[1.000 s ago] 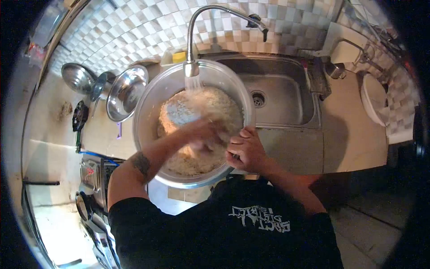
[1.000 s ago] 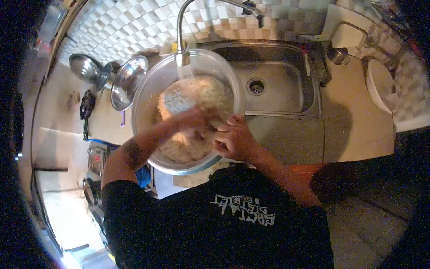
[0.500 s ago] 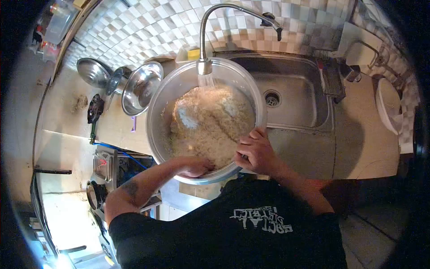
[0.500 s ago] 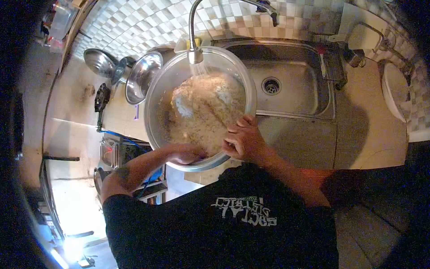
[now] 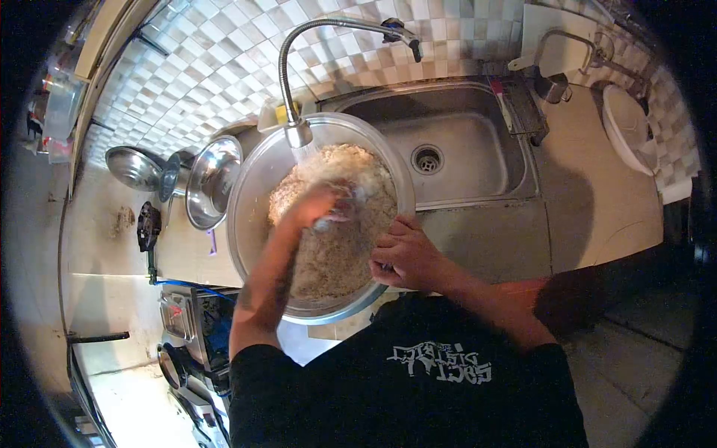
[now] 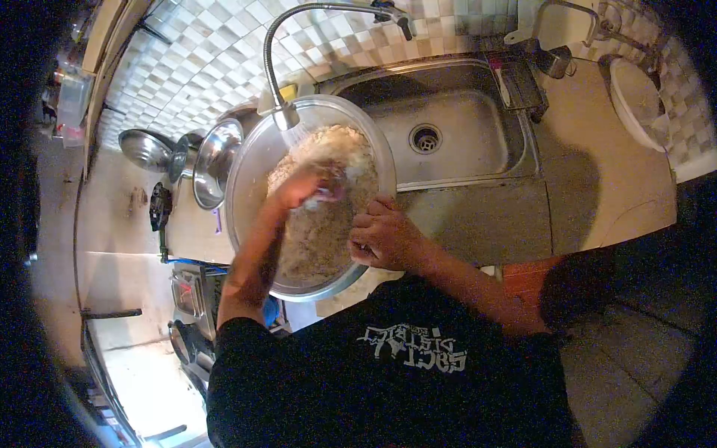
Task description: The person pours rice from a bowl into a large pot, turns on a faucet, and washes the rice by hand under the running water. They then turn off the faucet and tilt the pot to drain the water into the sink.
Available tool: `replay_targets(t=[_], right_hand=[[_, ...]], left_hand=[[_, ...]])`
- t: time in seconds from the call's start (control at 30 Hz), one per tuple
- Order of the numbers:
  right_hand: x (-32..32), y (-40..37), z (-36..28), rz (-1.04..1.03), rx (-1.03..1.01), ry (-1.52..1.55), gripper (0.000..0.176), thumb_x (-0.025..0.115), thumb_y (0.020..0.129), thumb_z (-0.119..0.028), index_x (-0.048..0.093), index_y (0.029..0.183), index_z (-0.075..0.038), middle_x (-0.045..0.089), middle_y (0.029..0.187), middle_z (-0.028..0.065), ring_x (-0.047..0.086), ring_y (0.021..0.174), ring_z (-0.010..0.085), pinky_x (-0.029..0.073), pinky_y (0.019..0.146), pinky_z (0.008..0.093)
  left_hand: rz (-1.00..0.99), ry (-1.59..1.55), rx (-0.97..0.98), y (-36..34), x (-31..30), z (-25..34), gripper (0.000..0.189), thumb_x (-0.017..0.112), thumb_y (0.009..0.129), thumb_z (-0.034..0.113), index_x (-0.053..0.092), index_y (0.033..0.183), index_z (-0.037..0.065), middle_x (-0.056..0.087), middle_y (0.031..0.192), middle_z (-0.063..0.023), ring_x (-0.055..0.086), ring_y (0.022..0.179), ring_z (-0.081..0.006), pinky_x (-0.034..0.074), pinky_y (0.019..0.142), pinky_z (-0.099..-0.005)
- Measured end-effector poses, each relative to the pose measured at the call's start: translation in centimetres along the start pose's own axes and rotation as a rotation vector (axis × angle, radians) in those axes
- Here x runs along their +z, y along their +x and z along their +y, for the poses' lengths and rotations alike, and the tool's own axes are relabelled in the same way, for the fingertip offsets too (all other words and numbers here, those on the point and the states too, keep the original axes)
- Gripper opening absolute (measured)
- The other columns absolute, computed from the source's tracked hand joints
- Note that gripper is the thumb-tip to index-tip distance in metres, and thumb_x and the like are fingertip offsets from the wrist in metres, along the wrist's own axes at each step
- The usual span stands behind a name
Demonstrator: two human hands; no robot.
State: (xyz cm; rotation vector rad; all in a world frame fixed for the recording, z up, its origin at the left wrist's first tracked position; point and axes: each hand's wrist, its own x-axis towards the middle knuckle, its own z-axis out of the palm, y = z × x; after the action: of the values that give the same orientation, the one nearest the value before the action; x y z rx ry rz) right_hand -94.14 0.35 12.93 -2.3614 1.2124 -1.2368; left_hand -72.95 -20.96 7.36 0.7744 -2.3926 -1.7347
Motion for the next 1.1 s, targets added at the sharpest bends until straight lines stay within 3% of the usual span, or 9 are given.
replay_targets(t=[0.07, 0.13, 0.23, 0.33, 0.53, 0.67, 0.83, 0.97, 1.1], right_hand=[[-0.1, 0.0, 0.1, -0.006, -0.004, -0.021, 0.014, 0.067, 0.068, -0.019, 0.056, 0.064, -0.013, 0.047, 0.064, 0.0018, 0.048, 0.071, 0.0211, 0.037, 0.080, 0.0379], [0.3, -0.2, 0.3, -0.010, 0.000, 0.002, 0.014, 0.067, 0.069, -0.019, 0.056, 0.064, -0.013, 0.048, 0.065, 0.0019, 0.049, 0.072, 0.0212, 0.036, 0.082, 0.0387], [-0.1, -0.2, 0.2, -0.028, -0.015, -0.011, 0.014, 0.066, 0.069, -0.019, 0.056, 0.065, -0.012, 0.049, 0.067, 0.0020, 0.049, 0.072, 0.0214, 0.036, 0.083, 0.0399], [-0.3, -0.1, -0.3, -0.037, -0.010, -0.018, 0.014, 0.066, 0.070, -0.020, 0.056, 0.065, -0.012, 0.050, 0.068, 0.0020, 0.049, 0.073, 0.0214, 0.036, 0.084, 0.0403], [-0.1, -0.1, -0.1, -0.073, 0.036, -0.029, 0.016, 0.064, 0.073, -0.025, 0.057, 0.065, -0.012, 0.052, 0.069, 0.0025, 0.051, 0.077, 0.0222, 0.035, 0.086, 0.0417], [-0.2, 0.0, 0.0, -0.084, 0.046, -0.007, 0.018, 0.063, 0.075, -0.024, 0.056, 0.064, -0.012, 0.052, 0.068, 0.0028, 0.051, 0.076, 0.0224, 0.035, 0.085, 0.0410], [-0.1, 0.1, 0.0, -0.068, 0.040, -0.037, 0.019, 0.064, 0.074, -0.024, 0.055, 0.063, -0.011, 0.052, 0.068, 0.0027, 0.050, 0.074, 0.0224, 0.035, 0.085, 0.0411], [-0.7, 0.4, -0.5, -0.202, 0.088, -0.079, 0.016, 0.063, 0.073, -0.026, 0.058, 0.067, -0.012, 0.055, 0.074, 0.0047, 0.053, 0.081, 0.0246, 0.036, 0.089, 0.0427], [-0.2, 0.4, -0.2, -0.156, 0.036, -0.092, 0.017, 0.064, 0.073, -0.025, 0.058, 0.065, -0.012, 0.052, 0.069, 0.0024, 0.050, 0.074, 0.0223, 0.035, 0.084, 0.0401]], left_hand=[[-0.023, 0.075, 0.278, -1.4, -2.1, 6.4, 0.031, 0.051, 0.088, 0.019, 0.055, 0.112, 0.000, 0.063, 0.095, -0.0145, 0.064, 0.078, -0.0260, 0.057, 0.064, -0.0372], [0.232, -0.371, -0.378, -2.9, -2.5, 12.4, 0.030, 0.053, 0.087, 0.022, 0.057, 0.106, 0.000, 0.064, 0.092, -0.0144, 0.064, 0.078, -0.0258, 0.057, 0.063, -0.0364], [0.201, -0.409, -0.265, -2.5, -2.7, 10.6, 0.027, 0.055, 0.086, 0.027, 0.061, 0.095, 0.002, 0.065, 0.085, -0.0112, 0.064, 0.075, -0.0238, 0.055, 0.064, -0.0372], [-0.079, 1.193, 0.190, 0.1, -1.1, -0.5, 0.027, 0.057, 0.085, 0.032, 0.064, 0.086, 0.005, 0.063, 0.076, -0.0055, 0.061, 0.068, -0.0174, 0.051, 0.062, -0.0335], [0.101, 0.209, -0.494, 5.1, -4.3, 4.6, 0.032, 0.063, 0.082, 0.041, 0.061, 0.075, 0.010, 0.054, 0.063, 0.0010, 0.049, 0.055, -0.0102, 0.042, 0.051, -0.0269], [0.223, -0.641, -0.497, 6.7, -6.0, 0.2, 0.034, 0.066, 0.081, 0.044, 0.057, 0.068, 0.014, 0.052, 0.059, 0.0017, 0.046, 0.045, -0.0111, 0.038, 0.042, -0.0263], [0.029, -0.893, -0.363, 7.5, -7.6, -4.2, 0.031, 0.061, 0.087, 0.038, 0.062, 0.072, 0.010, 0.062, 0.067, -0.0030, 0.061, 0.062, -0.0156, 0.055, 0.057, -0.0314], [-0.014, -0.385, -0.283, 6.0, -8.3, -4.3, 0.031, 0.056, 0.089, 0.038, 0.067, 0.084, 0.009, 0.067, 0.085, -0.0081, 0.064, 0.073, -0.0156, 0.055, 0.061, -0.0345], [0.303, 0.234, -0.192, 3.8, -9.9, -5.0, 0.030, 0.054, 0.088, 0.037, 0.067, 0.089, 0.010, 0.067, 0.088, -0.0096, 0.064, 0.076, -0.0198, 0.053, 0.067, -0.0368]])
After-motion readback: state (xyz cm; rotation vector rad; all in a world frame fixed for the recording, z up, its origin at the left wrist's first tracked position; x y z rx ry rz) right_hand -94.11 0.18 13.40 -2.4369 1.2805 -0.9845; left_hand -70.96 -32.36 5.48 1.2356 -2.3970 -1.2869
